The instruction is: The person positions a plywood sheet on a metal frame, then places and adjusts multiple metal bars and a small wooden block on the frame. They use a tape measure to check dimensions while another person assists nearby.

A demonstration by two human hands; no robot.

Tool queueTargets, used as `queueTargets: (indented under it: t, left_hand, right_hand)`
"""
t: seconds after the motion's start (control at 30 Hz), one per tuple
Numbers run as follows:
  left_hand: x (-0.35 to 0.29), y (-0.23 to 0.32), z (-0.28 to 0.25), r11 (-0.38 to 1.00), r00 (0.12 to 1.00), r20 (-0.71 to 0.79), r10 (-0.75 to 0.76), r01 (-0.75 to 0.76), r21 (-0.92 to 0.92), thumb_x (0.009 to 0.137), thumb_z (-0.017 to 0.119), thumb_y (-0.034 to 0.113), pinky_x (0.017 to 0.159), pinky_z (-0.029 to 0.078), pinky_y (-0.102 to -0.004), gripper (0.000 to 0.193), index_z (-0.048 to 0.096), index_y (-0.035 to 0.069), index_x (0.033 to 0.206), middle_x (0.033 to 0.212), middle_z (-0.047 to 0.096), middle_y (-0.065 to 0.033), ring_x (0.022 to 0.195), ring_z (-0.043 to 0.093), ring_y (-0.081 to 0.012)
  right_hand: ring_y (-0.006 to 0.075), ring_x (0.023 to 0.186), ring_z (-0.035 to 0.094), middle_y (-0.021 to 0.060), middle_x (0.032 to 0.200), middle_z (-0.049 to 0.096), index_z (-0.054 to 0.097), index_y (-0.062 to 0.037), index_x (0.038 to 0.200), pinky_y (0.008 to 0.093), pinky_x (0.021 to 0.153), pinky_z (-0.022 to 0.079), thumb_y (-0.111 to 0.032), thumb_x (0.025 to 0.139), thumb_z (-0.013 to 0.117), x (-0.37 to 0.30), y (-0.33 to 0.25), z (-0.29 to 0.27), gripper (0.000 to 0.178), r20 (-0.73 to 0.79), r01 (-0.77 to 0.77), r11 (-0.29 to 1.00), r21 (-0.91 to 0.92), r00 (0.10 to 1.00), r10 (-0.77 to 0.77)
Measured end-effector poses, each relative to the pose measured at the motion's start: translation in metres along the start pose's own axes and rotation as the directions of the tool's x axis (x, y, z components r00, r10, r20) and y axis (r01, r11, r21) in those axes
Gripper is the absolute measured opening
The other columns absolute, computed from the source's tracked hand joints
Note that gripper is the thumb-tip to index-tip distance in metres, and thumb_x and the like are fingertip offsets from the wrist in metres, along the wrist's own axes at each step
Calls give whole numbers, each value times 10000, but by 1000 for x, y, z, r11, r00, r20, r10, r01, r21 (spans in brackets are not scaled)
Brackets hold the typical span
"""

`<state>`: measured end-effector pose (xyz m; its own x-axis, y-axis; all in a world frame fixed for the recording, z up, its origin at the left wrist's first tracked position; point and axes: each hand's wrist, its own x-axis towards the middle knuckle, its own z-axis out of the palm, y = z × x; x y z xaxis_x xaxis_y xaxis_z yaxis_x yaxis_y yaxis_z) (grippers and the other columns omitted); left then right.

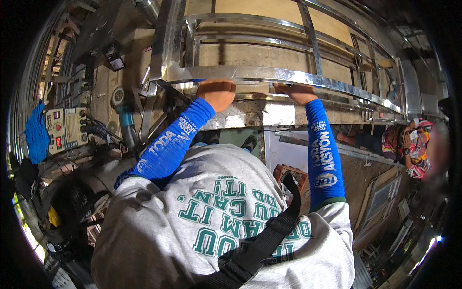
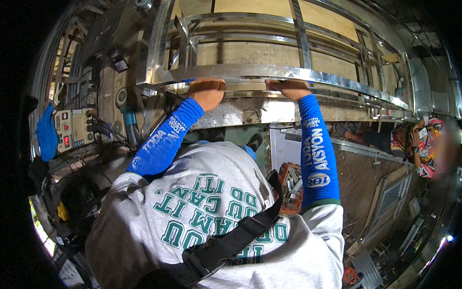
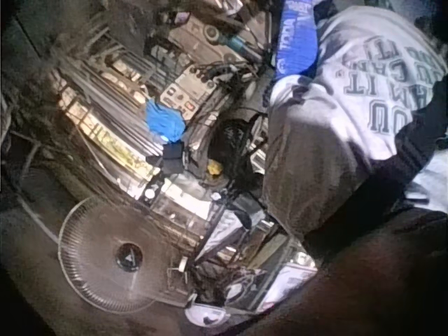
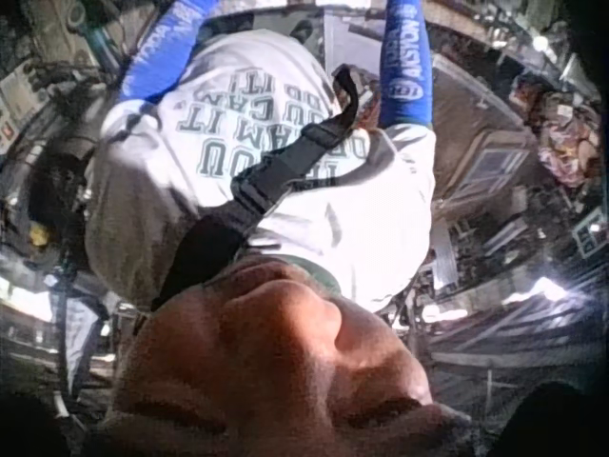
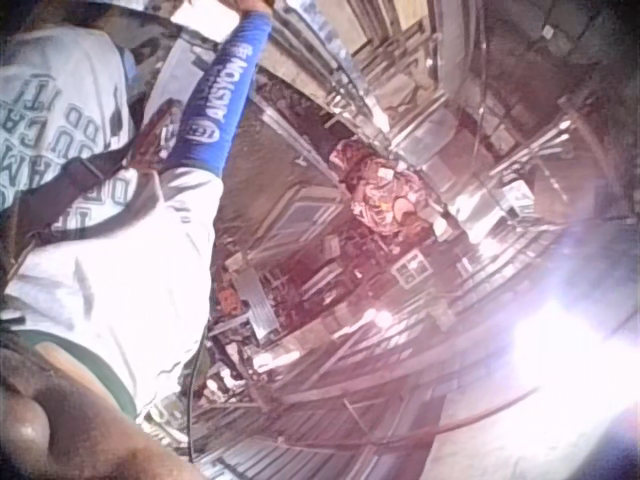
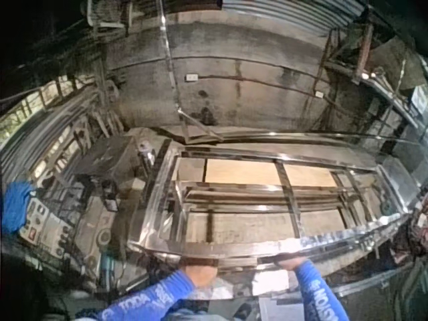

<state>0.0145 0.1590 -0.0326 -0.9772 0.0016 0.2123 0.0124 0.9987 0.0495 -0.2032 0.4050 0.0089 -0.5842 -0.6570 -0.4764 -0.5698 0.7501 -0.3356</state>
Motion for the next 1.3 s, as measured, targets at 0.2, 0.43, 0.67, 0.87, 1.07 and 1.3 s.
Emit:
queueTargets:
  t: [0.2,0.43,0.67,0.87,1.07,1.3]
  left_hand:
    - [7,1,-13,995,997,17,-71,72,-74,915,587,280,659,548,-516,193,709,131,908,877,741,-113,770,719,-336]
    - [15,20,-29,921,942,-78,-327,300,-247,948,568,390,732,542,-513,314,745,160,830,894,750,-133,818,716,-359]
    - [16,17,-12,926,924,-158,-349,313,-214,933,581,376,755,560,-482,289,773,177,847,927,776,-98,851,732,-331]
    - [11,11,-8,933,927,-185,-327,285,-221,910,605,349,818,572,-461,241,787,191,908,1000,786,-81,939,736,-309]
    - [12,8,-8,936,936,-189,-296,245,-252,882,638,308,857,569,-467,175,782,214,918,1035,785,-65,959,734,-307]
    - [13,14,-16,913,939,-111,-325,281,-296,873,649,292,909,516,-444,121,749,224,880,1031,774,-23,1033,713,-260]
  right_hand:
    - [264,1020,698,99,1141,771,797,-169,1128,392,947,507,-798,896,577,8,11,2,706,11,-14,997,79,1000,13]
    - [295,1302,542,72,1435,583,624,-246,1399,378,1120,390,-834,930,427,14,9,-4,777,149,112,991,71,981,-122]
    - [306,1454,479,52,1587,510,569,-291,1494,369,1191,346,-844,929,400,11,6,-7,809,231,112,991,69,965,-125]
    - [325,1140,672,154,1222,722,720,-134,1267,377,993,474,-761,991,428,1,-13,-14,744,135,154,988,16,979,-155]
    - [296,1128,671,138,1226,724,726,-136,1262,374,983,471,-762,984,449,-4,-17,-19,739,116,134,990,37,984,-138]
    - [296,1097,656,139,1225,717,722,-148,1251,373,981,463,-770,975,453,5,-10,-16,732,162,128,990,66,977,-137]
